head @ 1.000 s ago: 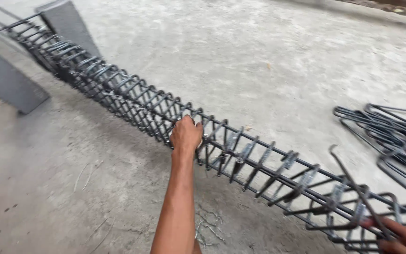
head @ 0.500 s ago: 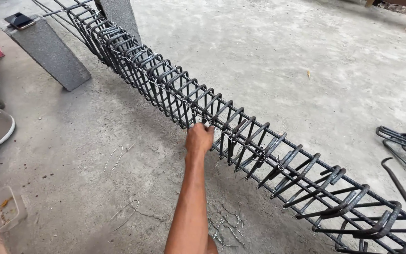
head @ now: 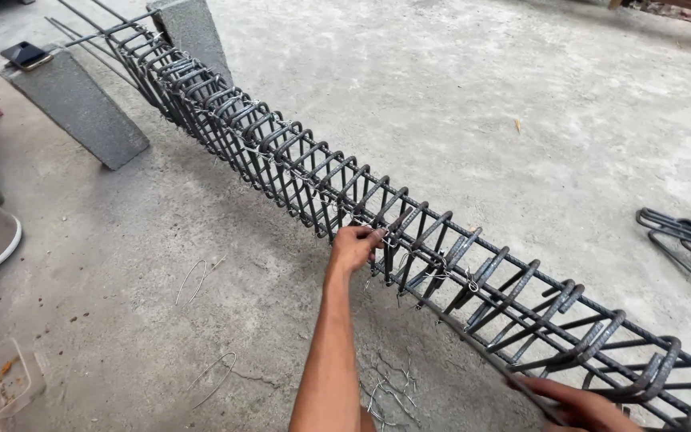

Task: Tying rebar stirrups to longitudinal bars using wire ties and a manual twisting hook tool

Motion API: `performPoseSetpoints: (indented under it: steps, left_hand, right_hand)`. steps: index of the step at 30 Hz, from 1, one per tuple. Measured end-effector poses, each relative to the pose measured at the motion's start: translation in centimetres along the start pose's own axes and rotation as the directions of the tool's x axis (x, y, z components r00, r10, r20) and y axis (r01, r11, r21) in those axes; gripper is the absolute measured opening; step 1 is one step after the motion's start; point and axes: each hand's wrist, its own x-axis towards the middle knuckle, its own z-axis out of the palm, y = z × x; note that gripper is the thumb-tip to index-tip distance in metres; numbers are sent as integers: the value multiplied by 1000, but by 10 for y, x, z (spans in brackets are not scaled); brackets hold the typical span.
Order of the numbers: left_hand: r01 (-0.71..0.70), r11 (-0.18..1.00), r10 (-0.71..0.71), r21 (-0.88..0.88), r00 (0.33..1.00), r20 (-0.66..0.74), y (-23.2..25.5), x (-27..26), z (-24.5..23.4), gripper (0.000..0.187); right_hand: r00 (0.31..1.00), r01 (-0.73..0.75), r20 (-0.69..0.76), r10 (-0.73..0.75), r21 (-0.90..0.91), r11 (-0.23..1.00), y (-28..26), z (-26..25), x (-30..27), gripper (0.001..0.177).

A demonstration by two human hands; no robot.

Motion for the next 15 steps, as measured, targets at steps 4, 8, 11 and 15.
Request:
performPoseSetpoints:
  steps: [4, 8, 11, 15]
  left_hand:
    - [0, 1000, -1, -20, 1000, -27, -4, 7, 2, 24]
    - [-21, 996, 18, -85, 999, -40, -13, 14, 3, 18]
    - [8, 999, -11, -53, 999, -43, -10, 12, 2, 22]
    - [28, 986, -32, -167, 999, -25, -19, 18, 2, 24]
  right_hand:
    - [980, -93, -158, 121, 174, 980, -131, 90, -38, 62]
    - [793, 321, 73, -605, 794, 516, -95, 112, 35, 82]
    - [902, 292, -121, -415, 878, 380, -96, 132, 52, 83]
    - [844, 237, -107, -526, 953, 187, -96, 155, 63, 80]
